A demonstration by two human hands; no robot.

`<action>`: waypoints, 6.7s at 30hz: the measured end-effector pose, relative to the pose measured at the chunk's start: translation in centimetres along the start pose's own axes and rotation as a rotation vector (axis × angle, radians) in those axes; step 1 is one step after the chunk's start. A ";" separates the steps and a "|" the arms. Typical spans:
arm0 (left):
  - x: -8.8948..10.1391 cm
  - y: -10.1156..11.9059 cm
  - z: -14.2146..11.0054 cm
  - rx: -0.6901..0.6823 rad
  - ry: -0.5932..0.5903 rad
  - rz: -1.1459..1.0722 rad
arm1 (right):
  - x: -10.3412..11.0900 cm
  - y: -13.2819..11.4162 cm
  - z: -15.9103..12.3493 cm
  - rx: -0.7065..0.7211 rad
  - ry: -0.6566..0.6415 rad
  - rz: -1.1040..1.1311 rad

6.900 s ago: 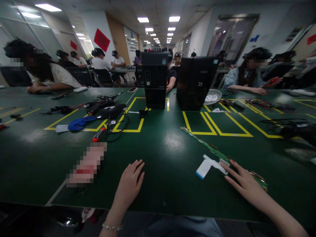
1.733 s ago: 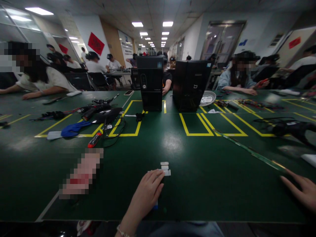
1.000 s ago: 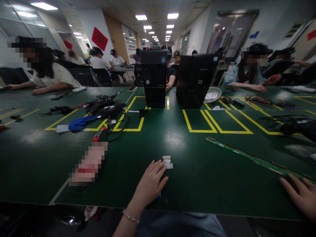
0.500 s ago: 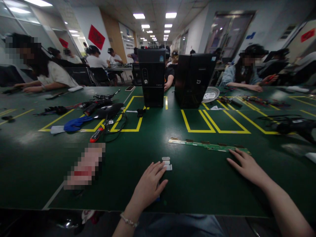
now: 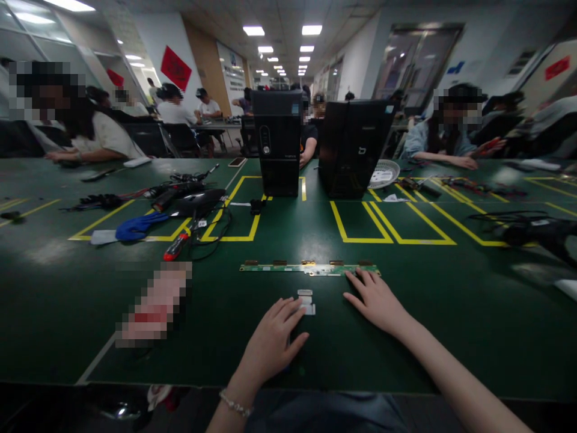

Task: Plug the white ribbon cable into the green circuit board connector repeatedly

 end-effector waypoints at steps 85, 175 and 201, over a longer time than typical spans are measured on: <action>-2.9 2.5 3.2 0.050 -0.014 0.175 | -1.0 -2.6 1.9 0.365 -0.048 0.378; 1.4 -8.0 -3.9 0.269 0.107 0.210 | 0.2 -3.5 1.9 0.390 -0.092 0.411; 1.3 -8.1 -3.6 0.285 0.108 0.202 | 0.5 1.8 -2.9 0.140 -0.136 0.295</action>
Point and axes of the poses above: each hand's wrist, its own z-axis towards the middle knuckle, its own x-axis out of the back of the hand, y = z × x, the point moved 1 cm from there along z, towards the middle knuckle, and after that the axes turned 4 degrees about z, right-handed, at the moved point
